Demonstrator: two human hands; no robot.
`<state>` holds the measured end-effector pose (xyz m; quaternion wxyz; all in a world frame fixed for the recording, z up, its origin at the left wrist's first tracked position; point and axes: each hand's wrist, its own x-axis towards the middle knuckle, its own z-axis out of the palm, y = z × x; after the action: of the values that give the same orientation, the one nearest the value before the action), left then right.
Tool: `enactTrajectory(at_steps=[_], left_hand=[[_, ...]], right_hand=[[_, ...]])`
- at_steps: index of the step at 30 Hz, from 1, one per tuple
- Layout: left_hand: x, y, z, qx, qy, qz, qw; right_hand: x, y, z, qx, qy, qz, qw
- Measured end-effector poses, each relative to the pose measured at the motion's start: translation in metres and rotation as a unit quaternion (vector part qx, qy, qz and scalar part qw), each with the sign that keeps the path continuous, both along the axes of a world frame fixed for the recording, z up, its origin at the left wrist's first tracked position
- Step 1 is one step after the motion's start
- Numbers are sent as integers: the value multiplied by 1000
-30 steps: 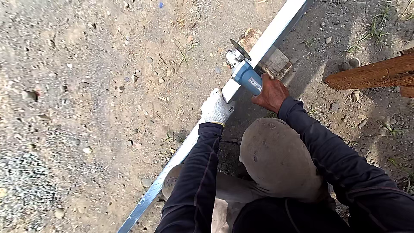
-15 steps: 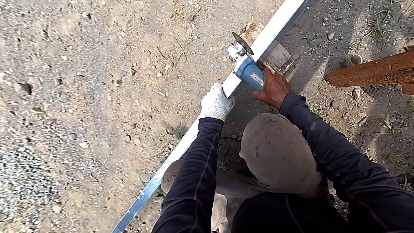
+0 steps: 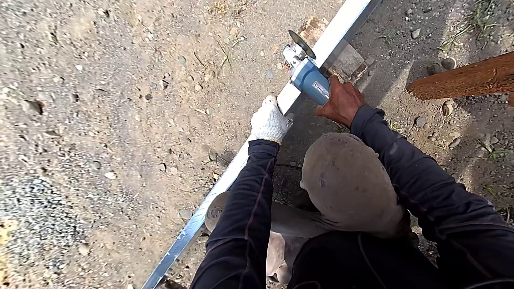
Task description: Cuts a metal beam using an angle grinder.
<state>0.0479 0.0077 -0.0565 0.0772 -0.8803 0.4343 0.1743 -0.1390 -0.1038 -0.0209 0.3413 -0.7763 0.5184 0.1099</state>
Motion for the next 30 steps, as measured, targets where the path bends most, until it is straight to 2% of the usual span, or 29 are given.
enactTrajectory(at_steps=[30], left_hand=[[0, 0, 0, -5, 0, 5, 1000]], right_hand=[[4, -2, 8, 1, 14, -1, 1000]])
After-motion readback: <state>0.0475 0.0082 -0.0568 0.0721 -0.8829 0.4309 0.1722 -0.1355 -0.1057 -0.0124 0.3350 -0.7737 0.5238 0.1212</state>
